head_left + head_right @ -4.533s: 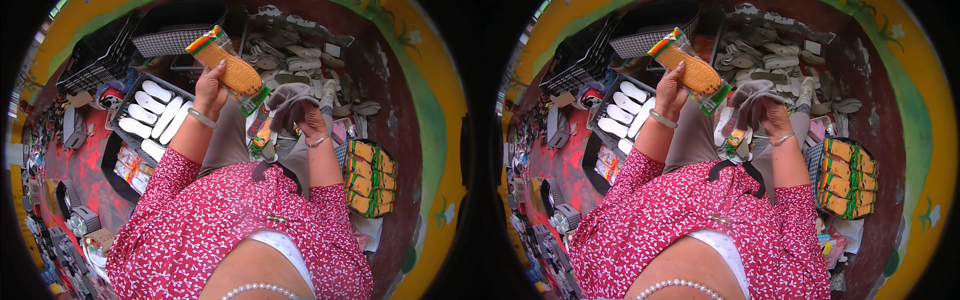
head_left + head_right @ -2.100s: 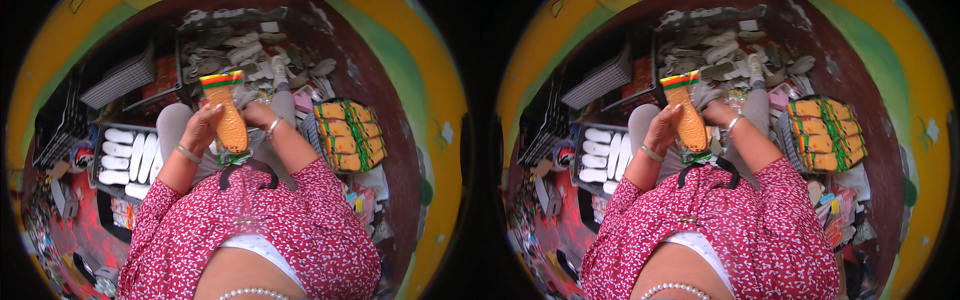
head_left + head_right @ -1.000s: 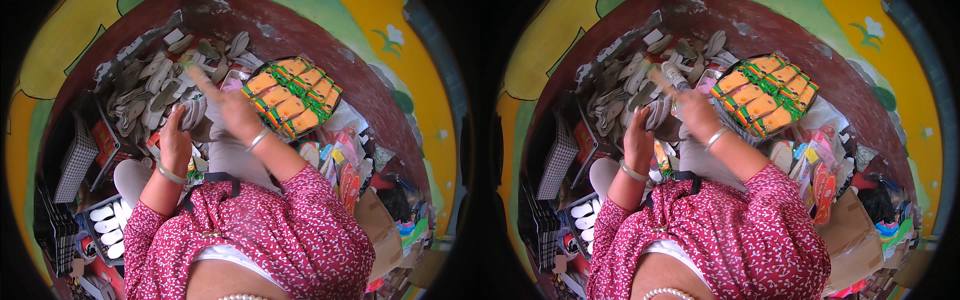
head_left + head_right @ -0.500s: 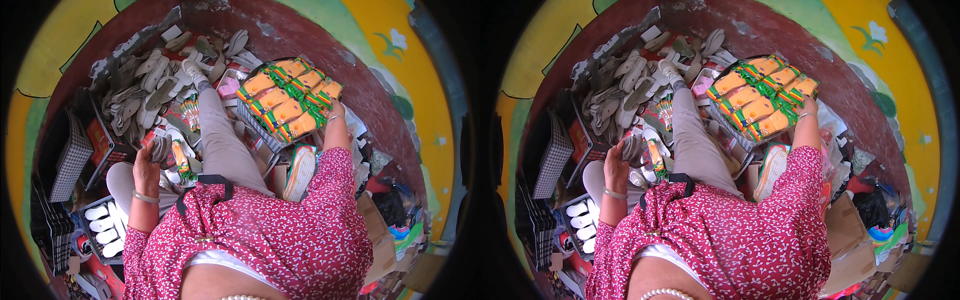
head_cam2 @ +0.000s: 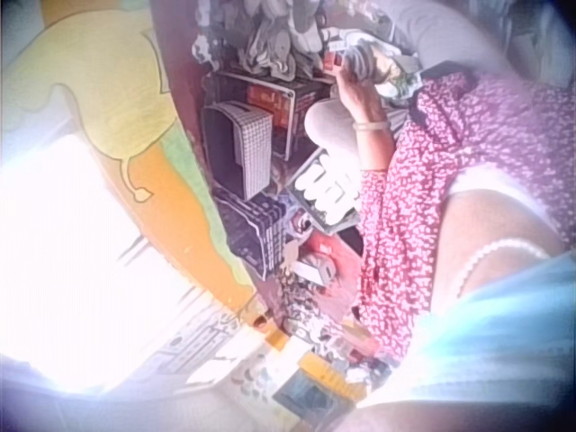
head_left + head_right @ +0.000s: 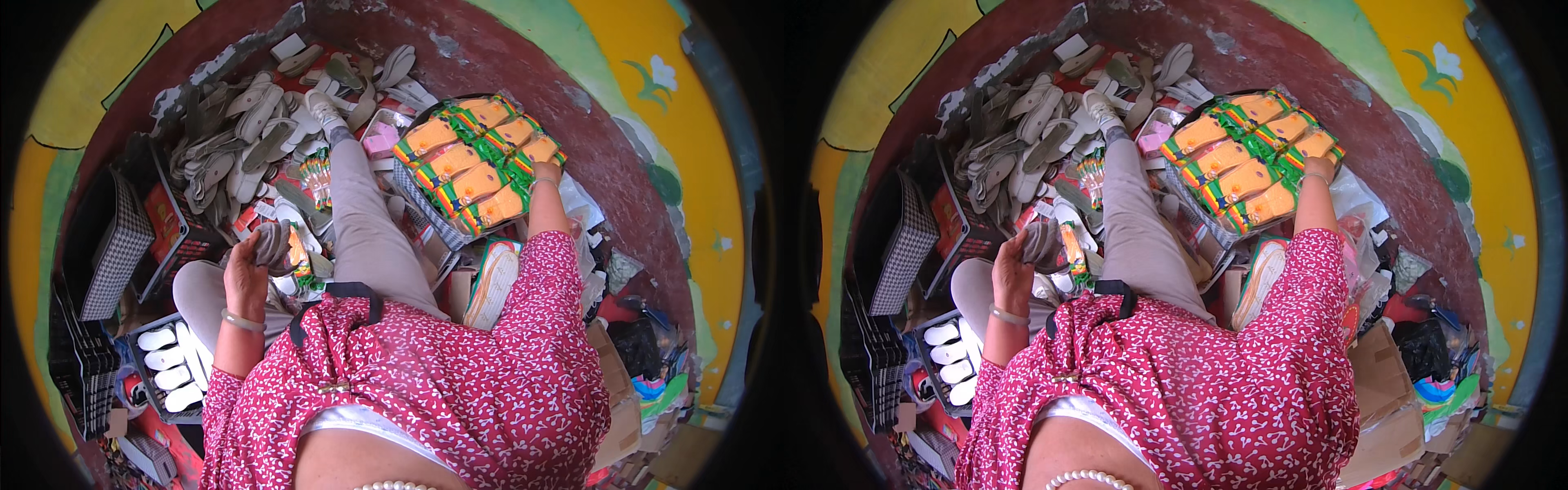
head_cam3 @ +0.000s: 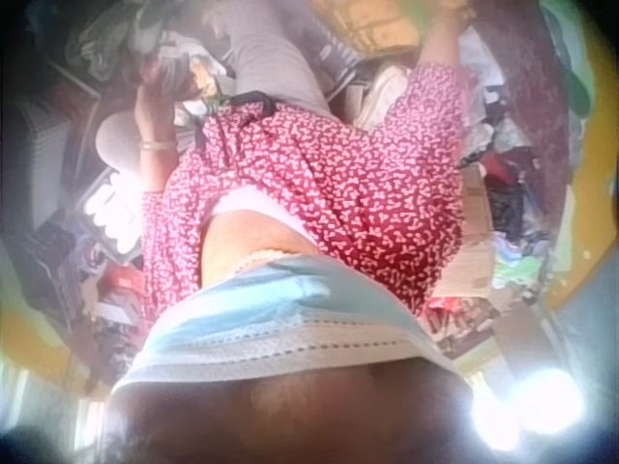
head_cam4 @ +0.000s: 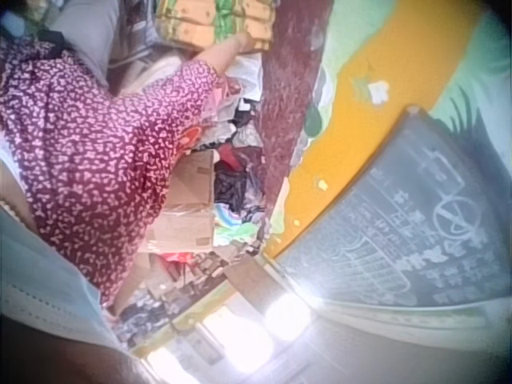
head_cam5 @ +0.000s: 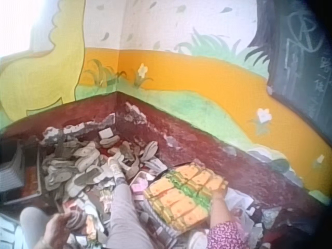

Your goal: The person cleans individual packaged items using a cloth by hand while sitting on the floor.

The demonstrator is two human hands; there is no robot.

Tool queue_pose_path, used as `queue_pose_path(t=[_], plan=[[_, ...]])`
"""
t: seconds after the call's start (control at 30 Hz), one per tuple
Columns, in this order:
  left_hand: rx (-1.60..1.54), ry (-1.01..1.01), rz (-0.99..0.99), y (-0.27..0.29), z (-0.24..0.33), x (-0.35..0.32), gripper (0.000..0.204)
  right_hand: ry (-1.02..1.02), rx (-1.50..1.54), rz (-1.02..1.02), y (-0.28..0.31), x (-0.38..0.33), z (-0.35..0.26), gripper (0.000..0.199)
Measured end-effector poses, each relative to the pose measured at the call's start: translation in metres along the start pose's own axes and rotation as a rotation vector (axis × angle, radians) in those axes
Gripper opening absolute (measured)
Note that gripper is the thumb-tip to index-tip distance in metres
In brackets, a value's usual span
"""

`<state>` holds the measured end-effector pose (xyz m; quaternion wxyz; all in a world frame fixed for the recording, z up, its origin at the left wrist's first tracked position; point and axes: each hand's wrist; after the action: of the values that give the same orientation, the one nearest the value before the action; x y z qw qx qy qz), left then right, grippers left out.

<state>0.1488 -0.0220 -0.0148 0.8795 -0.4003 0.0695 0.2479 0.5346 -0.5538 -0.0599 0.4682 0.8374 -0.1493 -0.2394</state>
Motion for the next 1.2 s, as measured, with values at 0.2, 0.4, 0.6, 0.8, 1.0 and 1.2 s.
queue_pose_path(t=[0.2, 0.4, 0.6, 0.8, 1.0, 1.2], plan=[[0.000, -0.004, 0.017, 0.007, -0.001, -0.002, 0.025, 0.000, -0.115, -0.086, -0.005, 0.008, -0.001, 0.049], [-0.020, -0.007, -0.005, 0.011, 0.004, -0.004, 0.030, 0.055, -0.280, -0.130, -0.008, 0.021, -0.006, 0.051], [-0.021, -0.065, 0.047, 0.010, 0.019, -0.023, 0.032, 0.271, -0.134, 0.032, 0.020, -0.065, -0.065, 0.050], [0.047, -0.137, -0.016, 0.012, 0.037, -0.023, 0.027, 1.039, 0.313, -0.434, -0.054, -0.219, -0.146, 0.023], [0.127, -0.089, -0.251, -0.010, 0.015, -0.044, 0.034, 1.640, 0.148, -1.176, -0.177, -0.406, -0.136, 0.085], [0.196, 0.205, -0.218, 0.010, 0.018, -0.062, 0.029, 0.907, 0.374, -1.754, -0.210, -0.433, -0.111, 0.037]])
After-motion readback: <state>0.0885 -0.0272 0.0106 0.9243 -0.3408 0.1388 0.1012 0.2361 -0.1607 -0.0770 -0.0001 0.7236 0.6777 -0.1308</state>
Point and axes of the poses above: each hand's wrist, its own x-axis towards the middle knuckle, its own y-axis out of the back of the hand, z = x × y, and after that the axes turned 13 degrees about -z, right-handed
